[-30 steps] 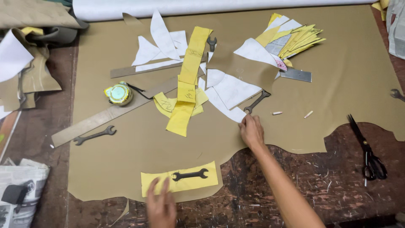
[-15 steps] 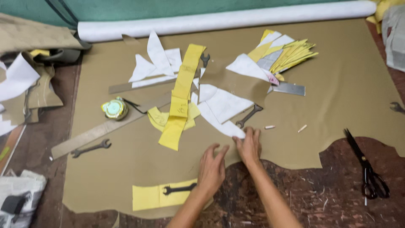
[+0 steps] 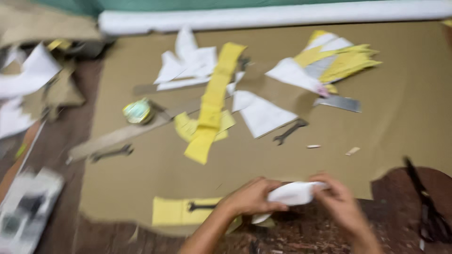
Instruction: The person arranges yellow and white paper templates on a large brown cardboard sheet, then uses shears to cut along the template edges. The person handles multiple templates and cuts the cardboard into shaped pieces.
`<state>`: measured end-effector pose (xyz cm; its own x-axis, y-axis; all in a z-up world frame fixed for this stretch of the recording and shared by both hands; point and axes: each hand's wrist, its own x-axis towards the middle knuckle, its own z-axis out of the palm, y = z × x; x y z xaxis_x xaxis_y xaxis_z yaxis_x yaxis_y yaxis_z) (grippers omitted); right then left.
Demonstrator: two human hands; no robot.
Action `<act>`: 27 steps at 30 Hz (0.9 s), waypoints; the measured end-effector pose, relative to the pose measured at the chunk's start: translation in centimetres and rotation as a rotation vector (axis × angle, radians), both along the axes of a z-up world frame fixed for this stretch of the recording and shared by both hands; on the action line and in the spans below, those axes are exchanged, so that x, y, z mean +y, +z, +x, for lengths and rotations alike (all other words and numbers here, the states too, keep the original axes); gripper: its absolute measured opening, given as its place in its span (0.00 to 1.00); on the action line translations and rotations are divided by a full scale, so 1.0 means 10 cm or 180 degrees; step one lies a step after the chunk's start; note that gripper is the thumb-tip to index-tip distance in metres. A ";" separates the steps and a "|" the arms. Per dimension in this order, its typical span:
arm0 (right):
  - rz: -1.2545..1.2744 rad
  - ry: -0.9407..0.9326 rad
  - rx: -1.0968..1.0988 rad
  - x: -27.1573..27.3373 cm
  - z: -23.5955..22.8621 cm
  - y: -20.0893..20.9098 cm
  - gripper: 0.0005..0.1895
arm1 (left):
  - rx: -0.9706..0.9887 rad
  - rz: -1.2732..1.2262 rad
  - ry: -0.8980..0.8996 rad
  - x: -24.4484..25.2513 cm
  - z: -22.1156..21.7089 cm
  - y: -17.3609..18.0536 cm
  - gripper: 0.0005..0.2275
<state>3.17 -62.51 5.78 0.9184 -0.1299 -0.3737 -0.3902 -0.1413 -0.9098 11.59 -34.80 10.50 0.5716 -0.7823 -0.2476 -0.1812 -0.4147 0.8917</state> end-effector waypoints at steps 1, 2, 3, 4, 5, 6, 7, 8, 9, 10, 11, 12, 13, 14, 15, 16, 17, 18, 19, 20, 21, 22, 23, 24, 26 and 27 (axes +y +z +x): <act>0.0363 -0.0366 -0.0047 -0.11 -0.01 0.16 0.12 | 0.0249 -0.0435 0.0182 0.05 -0.10 0.03 0.22; 0.0719 -0.0740 -0.0062 -0.14 0.01 0.28 0.12 | 0.0470 -0.0881 0.0367 0.14 -0.21 0.04 0.24; 0.1370 -0.0572 -0.0515 -0.12 -0.01 0.37 0.11 | 0.0895 -0.0896 0.0510 0.24 -0.31 0.04 0.21; 0.2046 -0.0405 -0.0943 -0.09 0.01 0.45 0.11 | 0.1319 -0.0925 0.0652 0.35 -0.41 0.03 0.18; 0.2043 -0.0360 -0.1020 0.04 0.07 0.49 0.10 | 0.1704 -0.0979 0.0743 0.47 -0.46 0.01 0.16; 0.2041 -0.0315 -0.1098 0.20 0.16 0.54 0.09 | 0.1752 -0.1072 0.1052 0.64 -0.51 -0.01 0.15; 0.2023 -0.0298 -0.1169 0.35 0.20 0.59 0.08 | 0.1819 -0.1169 0.1337 0.82 -0.60 -0.05 0.14; 0.1747 -0.0324 -0.0989 0.55 0.32 0.62 0.16 | 0.1884 -0.1267 0.1622 1.02 -0.69 -0.11 0.13; 0.1461 -0.0350 -0.0821 0.82 0.48 0.63 0.23 | 0.1518 -0.1138 0.1926 1.26 -0.78 -0.16 0.12; 0.1370 -0.0104 -0.0764 1.12 0.60 0.65 0.25 | 0.1155 -0.0996 0.2226 1.54 -0.90 -0.22 0.10; 0.1275 0.0120 -0.0750 1.43 0.74 0.69 0.27 | 0.1190 -0.0912 0.2690 1.81 -0.99 -0.26 0.10; 0.1147 0.0342 -0.0623 1.77 0.88 0.72 0.25 | 0.1224 -0.0827 0.3155 2.09 -1.07 -0.30 0.10; 0.1015 0.0565 -0.0495 2.13 1.01 0.75 0.24 | 0.1108 -0.0906 0.3427 2.37 -1.12 -0.34 0.11; 0.0941 0.0829 -0.0500 2.50 1.14 0.78 0.22 | 0.0991 -0.0986 0.3698 2.64 -1.15 -0.38 0.11; 0.0864 0.1070 -0.0489 2.88 1.24 0.77 0.21 | 0.0829 -0.0993 0.3984 2.89 -1.20 -0.42 0.11; 0.0661 0.1235 -0.0541 3.27 1.35 0.76 0.20 | 0.0665 -0.0998 0.4269 3.14 -1.23 -0.45 0.11; 0.0463 0.1411 -0.0587 3.67 1.47 0.73 0.19 | 0.0499 -0.0995 0.4567 3.39 -1.27 -0.47 0.11; 0.0391 0.1551 -0.0742 4.05 1.57 0.68 0.20 | 0.0495 -0.1086 0.4841 3.62 -1.30 -0.49 0.11; 0.0311 0.1674 -0.0919 4.40 1.70 0.64 0.20 | 0.0478 -0.1193 0.5093 3.84 -1.26 -0.52 0.11; 0.0356 0.1844 -0.1300 4.76 1.86 0.57 0.20 | 0.0463 -0.1302 0.5344 4.06 -1.20 -0.54 0.12; 0.0385 0.1995 -0.1658 5.05 1.99 0.50 0.21 | 0.0374 -0.1028 0.5236 4.27 -1.13 -0.57 0.12; -0.0066 0.1915 -0.1517 5.28 2.13 0.43 0.22 | 0.0283 -0.0759 0.5120 4.46 -1.06 -0.60 0.13; -0.0518 0.1840 -0.1335 5.48 2.21 0.34 0.24 | 0.0227 -0.0480 0.5007 4.61 -1.06 -0.64 0.15; -0.0967 0.1763 -0.1148 5.65 2.27 0.26 0.26 | -0.0047 0.0100 0.4875 4.77 -1.02 -0.68 0.15; -0.1439 0.1849 -0.1051 5.86 2.22 0.10 0.26 | -0.0552 0.1231 0.4488 5.02 -1.04 -0.73 0.16; -0.1673 0.1880 -0.1025 5.92 2.18 0.05 0.27 | -0.0692 0.1086 0.4503 5.12 -1.01 -0.74 0.15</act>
